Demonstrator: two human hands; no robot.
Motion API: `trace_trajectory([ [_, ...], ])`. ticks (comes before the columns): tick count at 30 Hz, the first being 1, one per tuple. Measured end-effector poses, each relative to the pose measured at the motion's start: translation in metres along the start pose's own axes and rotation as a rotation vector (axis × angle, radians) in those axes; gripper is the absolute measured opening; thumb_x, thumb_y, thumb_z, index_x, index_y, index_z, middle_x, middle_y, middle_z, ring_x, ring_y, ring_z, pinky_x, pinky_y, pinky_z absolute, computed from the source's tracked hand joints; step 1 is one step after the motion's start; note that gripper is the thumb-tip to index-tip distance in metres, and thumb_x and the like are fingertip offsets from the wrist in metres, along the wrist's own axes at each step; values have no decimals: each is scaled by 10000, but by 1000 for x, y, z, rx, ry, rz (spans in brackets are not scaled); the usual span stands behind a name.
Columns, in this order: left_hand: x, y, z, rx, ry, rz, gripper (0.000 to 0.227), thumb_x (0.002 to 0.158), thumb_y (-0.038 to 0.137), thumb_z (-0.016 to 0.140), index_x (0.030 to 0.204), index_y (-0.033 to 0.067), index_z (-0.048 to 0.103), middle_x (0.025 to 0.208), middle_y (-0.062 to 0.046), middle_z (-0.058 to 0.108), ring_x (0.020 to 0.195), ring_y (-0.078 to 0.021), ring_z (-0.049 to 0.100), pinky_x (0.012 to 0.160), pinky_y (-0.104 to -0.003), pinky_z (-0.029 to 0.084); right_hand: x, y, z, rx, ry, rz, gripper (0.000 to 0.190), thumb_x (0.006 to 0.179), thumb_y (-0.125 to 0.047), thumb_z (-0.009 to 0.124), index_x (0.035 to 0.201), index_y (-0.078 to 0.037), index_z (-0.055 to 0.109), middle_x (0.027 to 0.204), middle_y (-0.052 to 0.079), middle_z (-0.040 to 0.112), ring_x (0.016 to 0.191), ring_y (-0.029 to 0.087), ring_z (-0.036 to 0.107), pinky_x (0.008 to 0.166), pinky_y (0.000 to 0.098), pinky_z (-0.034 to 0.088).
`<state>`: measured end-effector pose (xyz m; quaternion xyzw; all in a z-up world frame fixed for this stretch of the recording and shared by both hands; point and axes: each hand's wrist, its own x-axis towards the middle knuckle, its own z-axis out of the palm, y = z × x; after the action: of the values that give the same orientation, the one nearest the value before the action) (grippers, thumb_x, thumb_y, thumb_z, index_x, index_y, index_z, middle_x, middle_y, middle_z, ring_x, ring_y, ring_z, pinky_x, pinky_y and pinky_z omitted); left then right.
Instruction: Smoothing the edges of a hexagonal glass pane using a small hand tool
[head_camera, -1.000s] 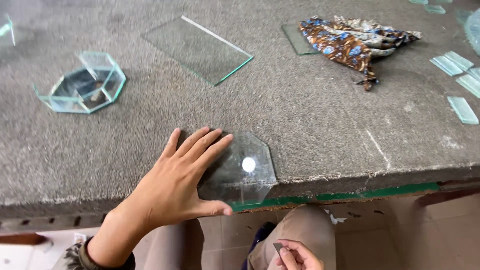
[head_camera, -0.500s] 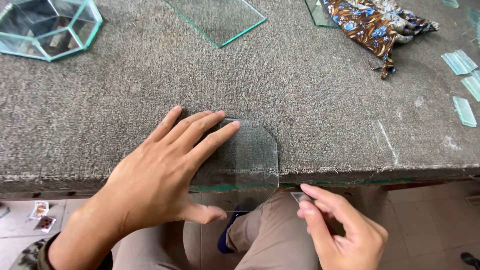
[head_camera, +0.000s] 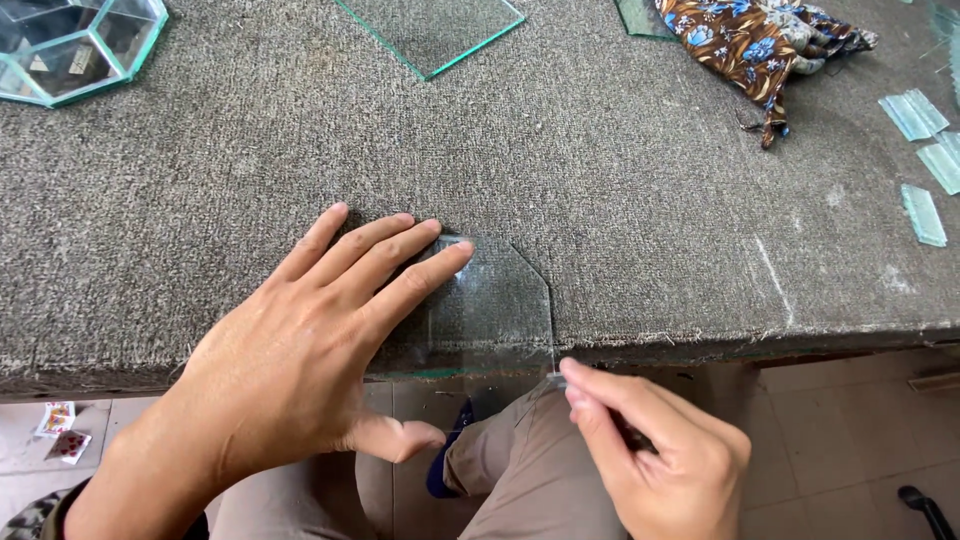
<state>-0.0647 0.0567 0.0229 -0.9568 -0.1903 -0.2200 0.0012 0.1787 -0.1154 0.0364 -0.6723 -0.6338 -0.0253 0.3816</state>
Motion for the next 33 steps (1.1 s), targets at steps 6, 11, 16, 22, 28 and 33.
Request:
trace_trajectory([
  [6, 0, -1, 1, -1, -5, 2, 1432, 675, 1093, 686, 1702, 137, 399, 1698, -147, 486, 1586, -337, 412, 1331, -575, 221, 1, -3, 1, 34, -24, -52, 175, 923, -19, 794, 1075, -79, 859, 915, 18, 885, 799, 54, 852, 793, 171, 660],
  [11, -1, -1, 4, -13, -9, 5, 1419, 671, 1070, 722, 1699, 143, 407, 1703, -144, 478, 1589, -343, 406, 1328, -585, 220, 2, 1, 0, -2, -4, -55, 171, 932, -28, 804, 1087, -77, 857, 952, 26, 879, 802, 70, 841, 802, 197, 662],
  [16, -1, -2, 3, -16, -11, 8, 1419, 662, 1076, 727, 1692, 151, 416, 1693, -146, 486, 1592, -347, 404, 1327, -584, 223, 2, 3, 0, -10, 17, -59, 170, 932, -11, 806, 1085, -66, 856, 938, 16, 873, 784, 66, 821, 806, 205, 650],
  [22, -1, -2, 3, -13, -11, 2, 1420, 662, 1072, 727, 1697, 151, 414, 1704, -143, 479, 1591, -340, 409, 1323, -587, 225, 1, 1, 1, 19, 13, -61, 173, 915, -15, 809, 1070, -75, 858, 929, 12, 879, 777, 49, 827, 795, 177, 658],
  [28, 0, -1, 3, -24, -12, -6, 1398, 677, 1063, 730, 1690, 149, 425, 1700, -154, 484, 1588, -349, 409, 1324, -585, 217, 5, -13, 0, 27, -26, -87, 147, 939, -78, 791, 1062, -104, 867, 987, -9, 890, 789, 57, 835, 788, 205, 643],
  [33, -1, -1, 4, -18, -19, -4, 1408, 670, 1069, 735, 1681, 138, 429, 1688, -173, 483, 1580, -362, 410, 1320, -587, 214, 15, -24, -5, -111, 46, 44, 274, 984, -161, 758, 1249, -160, 827, 872, -24, 880, 797, 27, 835, 836, 211, 642],
])
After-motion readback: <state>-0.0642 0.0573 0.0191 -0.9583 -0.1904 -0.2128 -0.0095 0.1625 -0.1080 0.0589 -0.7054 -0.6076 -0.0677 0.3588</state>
